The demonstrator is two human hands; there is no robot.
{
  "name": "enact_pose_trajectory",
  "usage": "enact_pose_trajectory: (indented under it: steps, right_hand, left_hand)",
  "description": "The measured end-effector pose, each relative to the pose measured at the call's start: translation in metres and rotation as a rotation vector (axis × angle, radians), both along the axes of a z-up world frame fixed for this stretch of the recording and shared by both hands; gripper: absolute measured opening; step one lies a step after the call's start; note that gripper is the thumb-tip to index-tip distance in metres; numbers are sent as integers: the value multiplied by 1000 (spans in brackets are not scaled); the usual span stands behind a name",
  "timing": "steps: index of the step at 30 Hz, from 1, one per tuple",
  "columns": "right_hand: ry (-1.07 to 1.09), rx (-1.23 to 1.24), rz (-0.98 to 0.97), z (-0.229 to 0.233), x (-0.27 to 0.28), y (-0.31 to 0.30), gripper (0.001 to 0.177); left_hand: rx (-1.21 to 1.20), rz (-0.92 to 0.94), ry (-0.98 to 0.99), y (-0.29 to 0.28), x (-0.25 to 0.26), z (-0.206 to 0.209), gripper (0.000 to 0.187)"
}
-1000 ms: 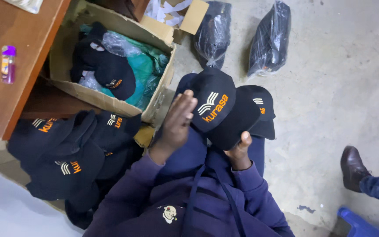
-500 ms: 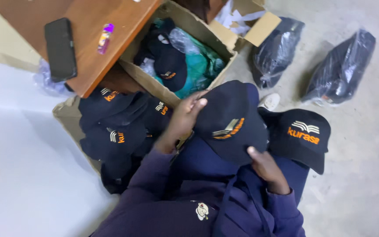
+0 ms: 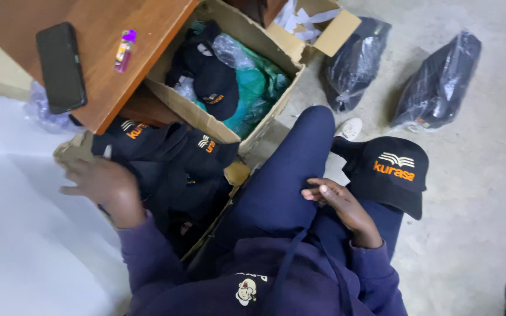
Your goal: The person sits on the floor and repeatedly rubs the embroidered logo on black baseball caps using a small white object. They handle several caps one at a time, rubbing the same logo area on each cap before setting it aside and picking up another.
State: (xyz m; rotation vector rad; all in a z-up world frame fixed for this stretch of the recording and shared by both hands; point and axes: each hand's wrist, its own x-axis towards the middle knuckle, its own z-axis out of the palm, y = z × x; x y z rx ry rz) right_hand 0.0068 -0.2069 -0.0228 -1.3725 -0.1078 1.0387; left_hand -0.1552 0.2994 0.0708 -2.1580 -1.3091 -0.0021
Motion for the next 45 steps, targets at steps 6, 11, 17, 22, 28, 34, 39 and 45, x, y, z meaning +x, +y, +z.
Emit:
enact_pose_trajectory:
  steps: [6, 11, 17, 22, 28, 34, 39, 45]
  right_hand:
    - [-112, 2, -23, -27, -4, 2, 54]
    - [-471, -157, 139, -89, -5, -3, 27]
    - [-800, -587, 577, -124, -20, -36, 39]
    - [-541, -402, 292, -95, -31, -3, 38]
    - [-361, -18, -369, -52, -12, -2, 12]
    - [-520, 258, -874, -44, 3, 1, 27]
    - [-588, 116, -674, -56, 5, -12, 31]
    - [-399, 315, -1037, -46, 14, -2, 14]
  left_hand:
    - [-699, -544, -265, -166, 92, -40, 28]
    - [-1591, -1344, -314, -346, 155, -99, 16]
    - [-1508, -1737, 107, -397, 196, -63, 67]
    - [-1485, -1802, -182, -404, 209, -101, 39]
    - [-1496, -1465, -819, -344, 222, -82, 18]
    - [-1390, -1410, -954, -331, 198, -41, 24]
    - [-1381, -1503, -915, -354, 170, -56, 27]
    - [-1336, -1390, -953, -323, 183, -79, 18]
